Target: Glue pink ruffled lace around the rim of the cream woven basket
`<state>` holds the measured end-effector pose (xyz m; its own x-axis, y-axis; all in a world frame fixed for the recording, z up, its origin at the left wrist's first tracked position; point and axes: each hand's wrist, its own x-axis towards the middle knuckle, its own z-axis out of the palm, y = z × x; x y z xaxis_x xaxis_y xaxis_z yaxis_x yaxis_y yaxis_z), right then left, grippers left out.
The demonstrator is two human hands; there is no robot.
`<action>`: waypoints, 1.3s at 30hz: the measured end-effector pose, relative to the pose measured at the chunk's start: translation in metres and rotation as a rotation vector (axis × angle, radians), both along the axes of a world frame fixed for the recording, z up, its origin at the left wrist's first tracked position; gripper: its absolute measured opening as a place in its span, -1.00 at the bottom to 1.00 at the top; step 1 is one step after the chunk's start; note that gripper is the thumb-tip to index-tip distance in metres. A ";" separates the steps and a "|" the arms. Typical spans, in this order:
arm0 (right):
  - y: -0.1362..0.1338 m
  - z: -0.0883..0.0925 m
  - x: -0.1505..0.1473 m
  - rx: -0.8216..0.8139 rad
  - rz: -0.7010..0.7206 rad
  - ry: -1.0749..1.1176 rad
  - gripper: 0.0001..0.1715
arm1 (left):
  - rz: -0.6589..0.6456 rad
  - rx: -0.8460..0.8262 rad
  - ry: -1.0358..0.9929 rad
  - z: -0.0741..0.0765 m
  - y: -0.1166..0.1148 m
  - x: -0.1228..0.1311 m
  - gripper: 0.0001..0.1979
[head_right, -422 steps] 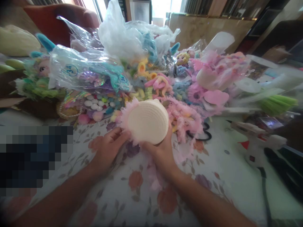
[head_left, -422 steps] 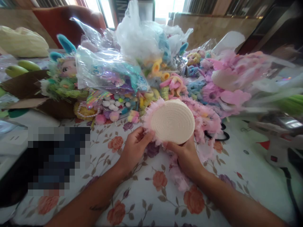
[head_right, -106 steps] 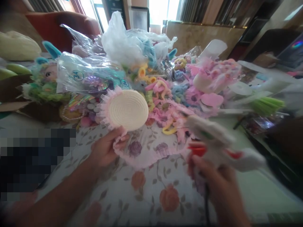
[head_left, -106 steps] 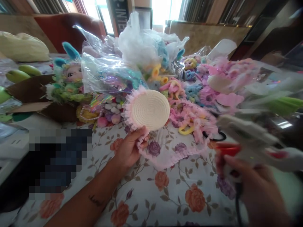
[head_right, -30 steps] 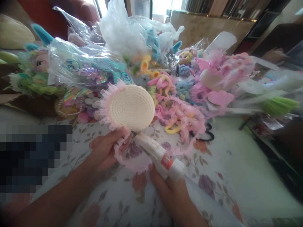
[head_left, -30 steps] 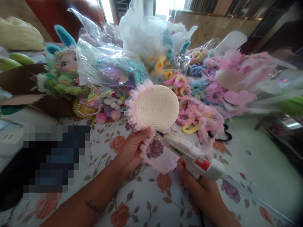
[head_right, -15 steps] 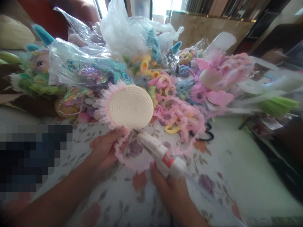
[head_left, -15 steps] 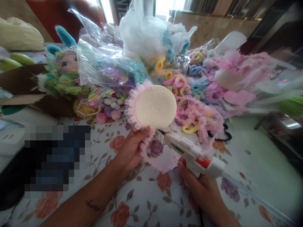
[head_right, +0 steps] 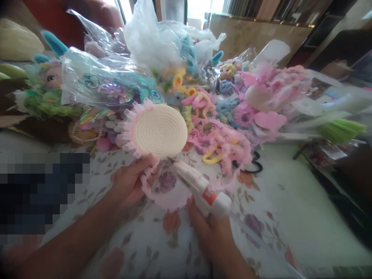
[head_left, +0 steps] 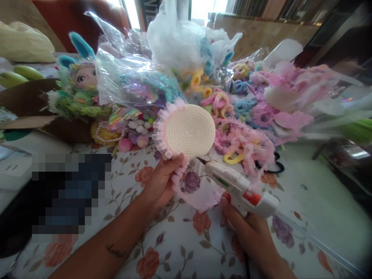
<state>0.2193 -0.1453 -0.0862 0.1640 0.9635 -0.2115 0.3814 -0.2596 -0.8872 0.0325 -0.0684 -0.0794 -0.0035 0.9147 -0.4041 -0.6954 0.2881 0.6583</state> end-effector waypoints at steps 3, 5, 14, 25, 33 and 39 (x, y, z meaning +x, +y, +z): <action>0.000 0.000 -0.001 0.011 0.014 -0.007 -0.56 | 0.015 0.001 -0.006 0.000 0.000 0.000 -0.62; 0.000 0.000 -0.001 0.014 0.006 -0.005 -0.57 | 0.014 -0.006 -0.009 0.001 0.000 0.000 -0.61; 0.001 0.001 0.002 -0.031 -0.023 0.027 -0.48 | 0.014 -0.035 -0.010 0.005 0.001 0.000 -0.68; 0.000 -0.001 0.002 -0.003 -0.055 0.021 -0.50 | 0.028 -0.023 -0.010 0.004 0.000 0.002 -0.65; 0.000 -0.004 0.005 -0.034 -0.053 0.022 -0.48 | 0.017 -0.035 -0.006 0.004 0.000 0.001 -0.63; -0.002 0.000 0.002 -0.089 -0.040 0.035 -0.49 | -0.003 -0.037 -0.008 0.003 0.000 0.000 -0.64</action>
